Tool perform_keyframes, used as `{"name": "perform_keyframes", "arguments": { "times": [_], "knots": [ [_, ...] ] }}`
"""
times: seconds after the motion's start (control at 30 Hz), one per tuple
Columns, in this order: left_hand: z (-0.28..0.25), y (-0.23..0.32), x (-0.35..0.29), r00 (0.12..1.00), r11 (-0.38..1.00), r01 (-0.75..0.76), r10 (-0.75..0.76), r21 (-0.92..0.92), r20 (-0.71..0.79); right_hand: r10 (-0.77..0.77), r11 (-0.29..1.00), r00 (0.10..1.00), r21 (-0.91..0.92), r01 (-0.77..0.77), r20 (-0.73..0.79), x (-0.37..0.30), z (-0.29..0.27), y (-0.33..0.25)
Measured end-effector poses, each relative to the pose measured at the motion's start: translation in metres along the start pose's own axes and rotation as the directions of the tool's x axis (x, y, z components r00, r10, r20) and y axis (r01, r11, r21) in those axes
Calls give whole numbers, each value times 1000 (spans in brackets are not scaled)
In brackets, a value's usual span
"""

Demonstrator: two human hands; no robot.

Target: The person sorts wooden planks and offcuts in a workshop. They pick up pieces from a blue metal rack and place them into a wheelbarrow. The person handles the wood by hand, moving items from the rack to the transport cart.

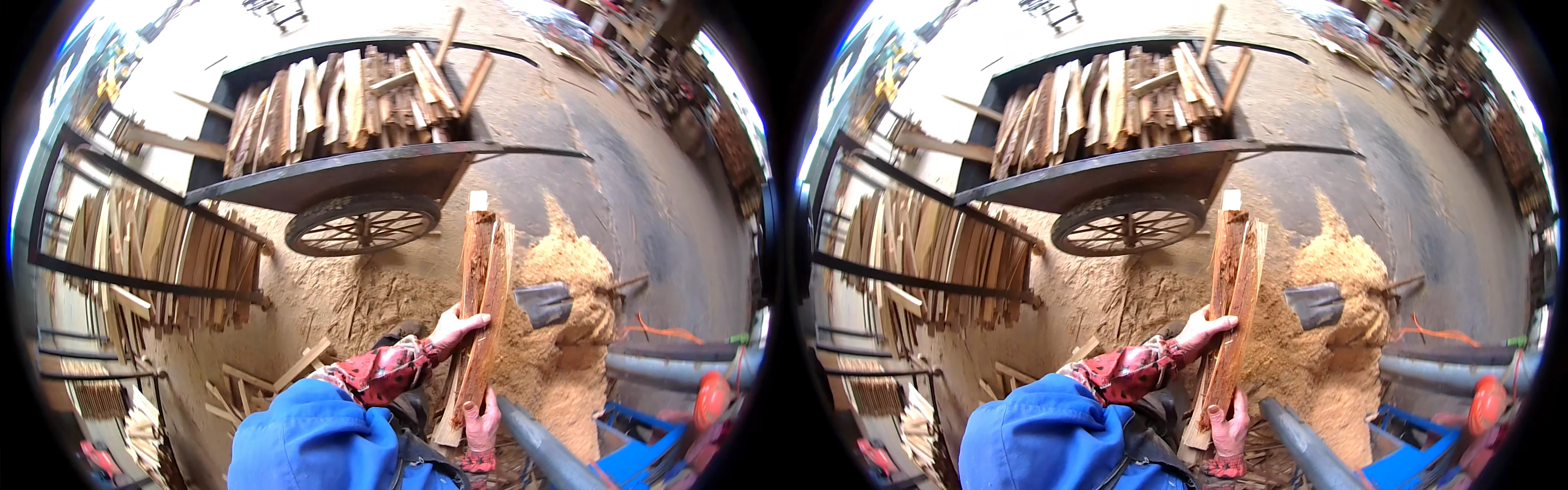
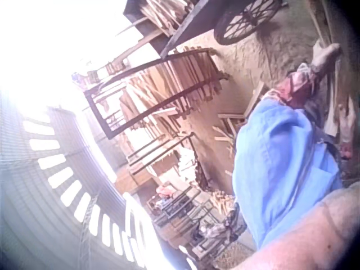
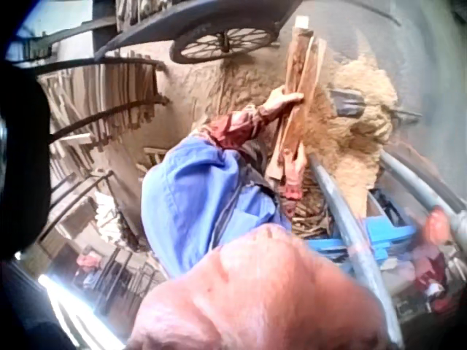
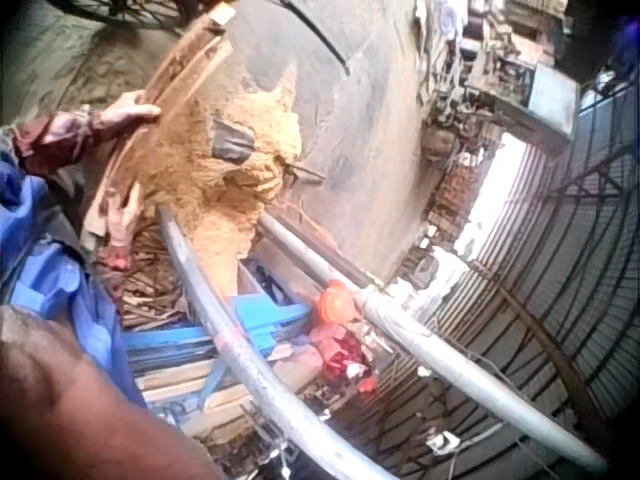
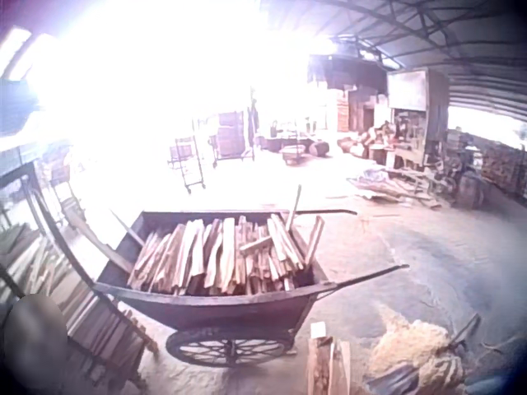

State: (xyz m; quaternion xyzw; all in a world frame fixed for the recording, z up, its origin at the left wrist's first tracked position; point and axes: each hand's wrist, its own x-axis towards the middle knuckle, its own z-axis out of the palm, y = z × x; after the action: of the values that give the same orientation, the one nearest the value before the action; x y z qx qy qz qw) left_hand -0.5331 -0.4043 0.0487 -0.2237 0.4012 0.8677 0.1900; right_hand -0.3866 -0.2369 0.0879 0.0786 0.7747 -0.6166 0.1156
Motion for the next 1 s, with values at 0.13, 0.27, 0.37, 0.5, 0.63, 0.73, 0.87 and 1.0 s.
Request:
{"name": "perform_keyframes", "arguments": {
  "times": [0.13,0.27,0.37,0.5,0.63,0.73,0.87,1.0],
  "knots": [
    [-31,60,16,981,985,-172,172,14,-94,-7,992,998,124,13,-55,29,11,-8],
    [-78,138,15,899,923,-376,386,87,-209,138,982,990,133,-136,-4,62,8,37],
    [-119,209,3,841,880,-453,475,141,-260,287,953,958,95,-286,7,81,18,64],
    [-189,346,-8,785,839,-402,522,367,-334,381,918,919,74,-389,104,89,32,109],
    [-327,544,-33,744,728,-440,623,526,-240,462,886,864,-58,-460,202,83,57,124],
    [-322,591,-44,593,727,-137,605,673,-532,504,863,846,-85,-497,176,81,62,132],
    [-378,529,-48,756,546,-106,587,831,-289,571,820,804,-150,-552,166,80,70,126],
    [-346,322,4,875,874,-131,324,467,-360,607,792,787,-161,-588,113,74,68,131]
  ]
}}
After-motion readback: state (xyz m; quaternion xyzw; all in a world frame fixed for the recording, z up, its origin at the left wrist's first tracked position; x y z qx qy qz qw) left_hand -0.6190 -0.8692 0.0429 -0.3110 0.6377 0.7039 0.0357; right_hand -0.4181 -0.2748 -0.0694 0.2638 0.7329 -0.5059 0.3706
